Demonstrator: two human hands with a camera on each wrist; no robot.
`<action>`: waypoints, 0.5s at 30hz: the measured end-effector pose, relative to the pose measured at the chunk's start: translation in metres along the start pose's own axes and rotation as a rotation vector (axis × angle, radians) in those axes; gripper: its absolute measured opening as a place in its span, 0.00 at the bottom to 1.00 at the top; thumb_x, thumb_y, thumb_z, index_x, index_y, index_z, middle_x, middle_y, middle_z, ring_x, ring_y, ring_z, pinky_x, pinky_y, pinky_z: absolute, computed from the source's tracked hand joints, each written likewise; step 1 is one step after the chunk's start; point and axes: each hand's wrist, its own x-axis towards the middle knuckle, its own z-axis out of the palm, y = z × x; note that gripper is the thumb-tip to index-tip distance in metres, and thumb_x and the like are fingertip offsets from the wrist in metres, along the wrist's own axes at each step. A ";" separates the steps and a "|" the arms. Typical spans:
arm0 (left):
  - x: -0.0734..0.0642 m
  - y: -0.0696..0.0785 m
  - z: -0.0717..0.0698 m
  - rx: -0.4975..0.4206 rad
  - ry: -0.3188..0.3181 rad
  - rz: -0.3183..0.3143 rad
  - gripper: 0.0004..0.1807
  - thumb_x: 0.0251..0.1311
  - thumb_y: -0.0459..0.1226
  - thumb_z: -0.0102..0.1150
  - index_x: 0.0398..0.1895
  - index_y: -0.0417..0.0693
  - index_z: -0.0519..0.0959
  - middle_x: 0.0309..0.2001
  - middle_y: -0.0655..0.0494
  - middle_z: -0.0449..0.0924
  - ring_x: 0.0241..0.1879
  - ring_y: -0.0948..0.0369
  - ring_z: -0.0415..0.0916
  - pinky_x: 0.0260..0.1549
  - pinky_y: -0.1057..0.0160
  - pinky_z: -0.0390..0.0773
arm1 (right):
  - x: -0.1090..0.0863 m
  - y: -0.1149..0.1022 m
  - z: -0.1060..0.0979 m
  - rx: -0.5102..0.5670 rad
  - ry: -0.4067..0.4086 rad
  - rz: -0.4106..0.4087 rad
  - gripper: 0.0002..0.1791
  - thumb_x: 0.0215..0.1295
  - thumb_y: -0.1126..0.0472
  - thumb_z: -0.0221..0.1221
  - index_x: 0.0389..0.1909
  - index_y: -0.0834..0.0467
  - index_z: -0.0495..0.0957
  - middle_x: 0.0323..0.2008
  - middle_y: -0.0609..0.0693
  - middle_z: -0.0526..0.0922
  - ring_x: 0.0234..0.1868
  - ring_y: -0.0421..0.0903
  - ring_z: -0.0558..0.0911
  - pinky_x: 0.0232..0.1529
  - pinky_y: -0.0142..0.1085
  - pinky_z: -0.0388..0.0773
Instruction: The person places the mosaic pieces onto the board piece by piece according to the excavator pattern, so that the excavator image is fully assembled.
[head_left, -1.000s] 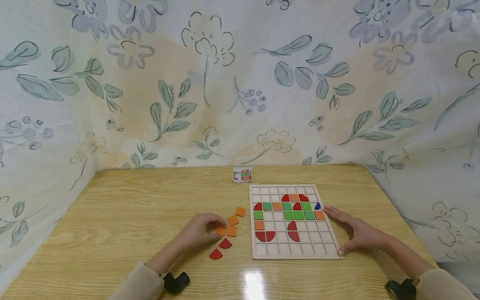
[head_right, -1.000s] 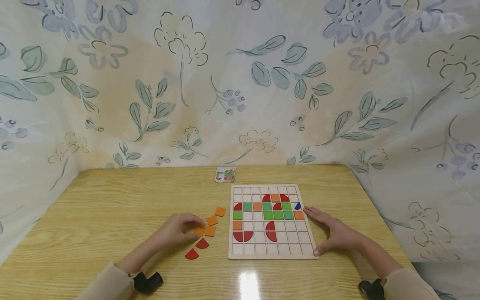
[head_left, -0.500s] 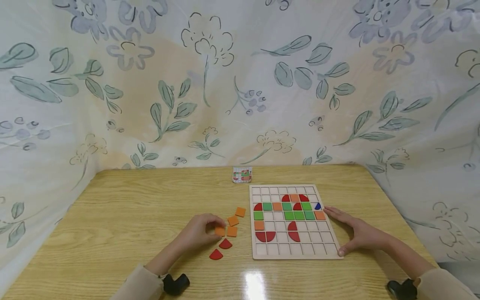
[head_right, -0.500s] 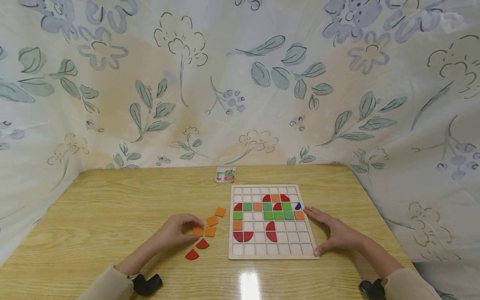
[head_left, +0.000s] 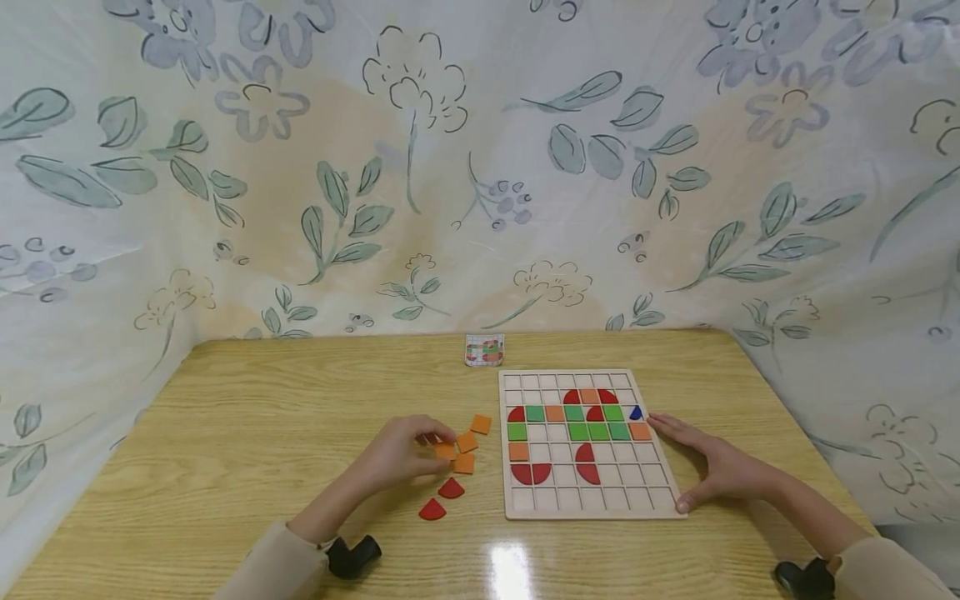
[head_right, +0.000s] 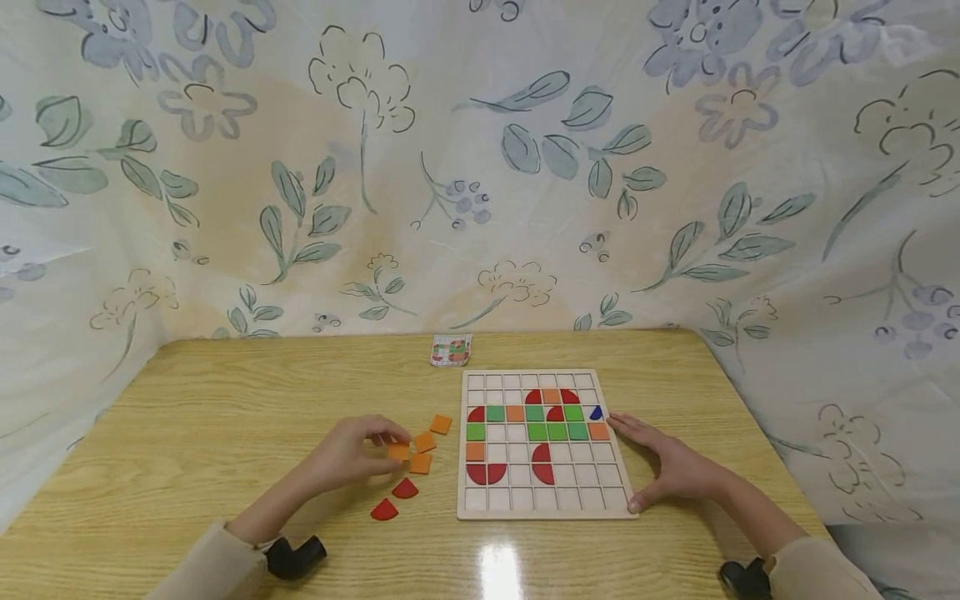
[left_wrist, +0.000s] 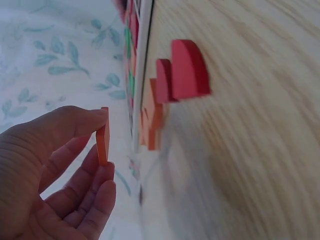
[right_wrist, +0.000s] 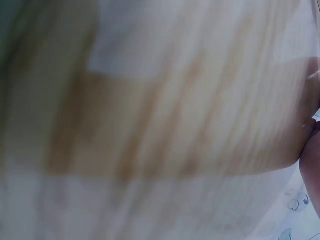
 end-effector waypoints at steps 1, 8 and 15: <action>0.001 0.002 0.001 -0.001 0.000 0.007 0.14 0.46 0.36 0.69 0.40 0.48 0.82 0.36 0.63 0.81 0.36 0.63 0.74 0.37 0.65 0.75 | 0.000 0.000 0.000 0.001 0.000 0.003 0.57 0.37 0.49 0.73 0.71 0.50 0.52 0.70 0.58 0.53 0.61 0.13 0.43 0.56 0.24 0.53; 0.015 0.018 0.010 -0.033 -0.017 0.022 0.14 0.46 0.38 0.70 0.39 0.49 0.82 0.35 0.65 0.80 0.36 0.64 0.73 0.38 0.63 0.75 | 0.001 -0.001 -0.001 0.004 -0.004 0.000 0.58 0.37 0.50 0.73 0.71 0.51 0.52 0.70 0.59 0.53 0.61 0.15 0.43 0.61 0.48 0.56; 0.035 0.037 0.023 -0.088 -0.018 0.048 0.14 0.47 0.35 0.68 0.40 0.46 0.82 0.38 0.62 0.81 0.38 0.61 0.74 0.39 0.61 0.75 | 0.001 -0.002 -0.002 0.008 -0.010 -0.031 0.58 0.37 0.51 0.74 0.71 0.52 0.52 0.69 0.60 0.52 0.61 0.16 0.43 0.59 0.54 0.57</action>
